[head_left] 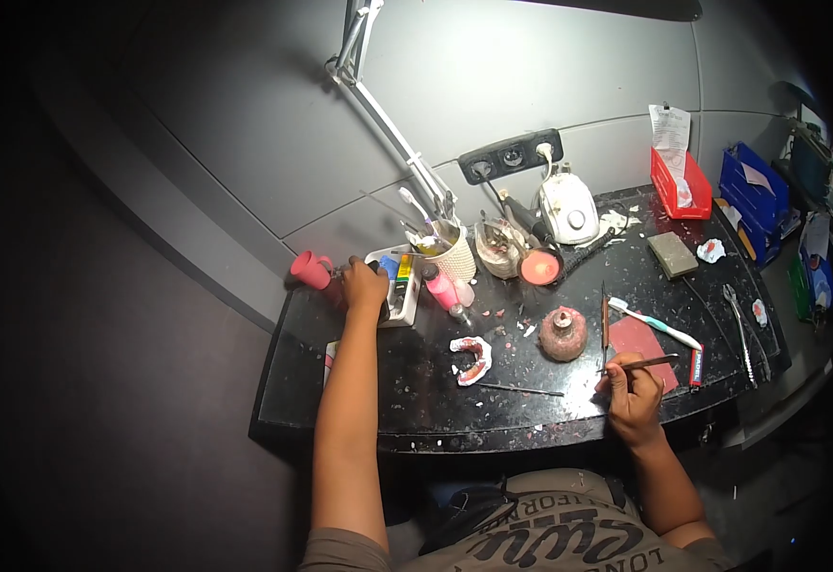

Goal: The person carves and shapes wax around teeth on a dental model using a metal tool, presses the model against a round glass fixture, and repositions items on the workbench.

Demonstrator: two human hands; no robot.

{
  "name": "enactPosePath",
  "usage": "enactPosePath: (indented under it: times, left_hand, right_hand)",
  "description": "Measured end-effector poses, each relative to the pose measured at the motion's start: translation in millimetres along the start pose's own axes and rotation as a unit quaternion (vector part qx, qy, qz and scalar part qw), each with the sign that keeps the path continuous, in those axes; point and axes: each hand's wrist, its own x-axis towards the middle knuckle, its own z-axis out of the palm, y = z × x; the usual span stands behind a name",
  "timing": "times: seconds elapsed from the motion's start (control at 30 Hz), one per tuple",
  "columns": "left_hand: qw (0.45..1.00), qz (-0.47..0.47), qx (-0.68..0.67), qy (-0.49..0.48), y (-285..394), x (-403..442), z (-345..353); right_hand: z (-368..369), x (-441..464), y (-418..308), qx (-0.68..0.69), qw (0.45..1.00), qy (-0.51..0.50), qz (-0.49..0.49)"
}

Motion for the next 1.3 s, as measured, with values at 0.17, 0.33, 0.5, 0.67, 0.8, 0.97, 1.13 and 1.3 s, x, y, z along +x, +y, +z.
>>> enactPosePath:
  times: [0.17,0.33,0.5,0.67,0.8,0.97,1.13,1.3]
  left_hand:
    - [0.996,0.010,0.025,0.087,13,-35,-10]
    - [0.911,0.287,-0.191,0.226,6,-126,-28]
    - [0.863,0.459,-0.193,-0.091,15,-177,-47]
    - [0.836,0.439,-0.231,-0.234,12,-174,-28]
    - [0.839,0.440,-0.259,-0.188,21,-172,-34]
    - [0.773,0.414,-0.429,-0.218,42,-164,-47]
    - [0.704,0.415,-0.527,-0.231,81,-174,-55]
    - [0.637,0.359,-0.622,-0.280,93,-195,-50]
  right_hand:
    - [-3,1,-4,-0.001,1.000,-0.004,-0.003]
    - [-3,-3,1,0.042,0.999,0.001,0.024]
    - [-1,0,-8,0.043,0.998,-0.038,0.015]
    - [0,-1,-6,0.051,0.998,-0.024,0.000]
    - [-2,-2,-1,0.083,0.996,-0.015,0.037]
    - [4,8,-20,0.121,0.992,-0.032,0.010]
    - [15,42,-74,0.045,0.983,-0.034,-0.174]
    - [38,55,-83,-0.015,0.966,-0.030,-0.256]
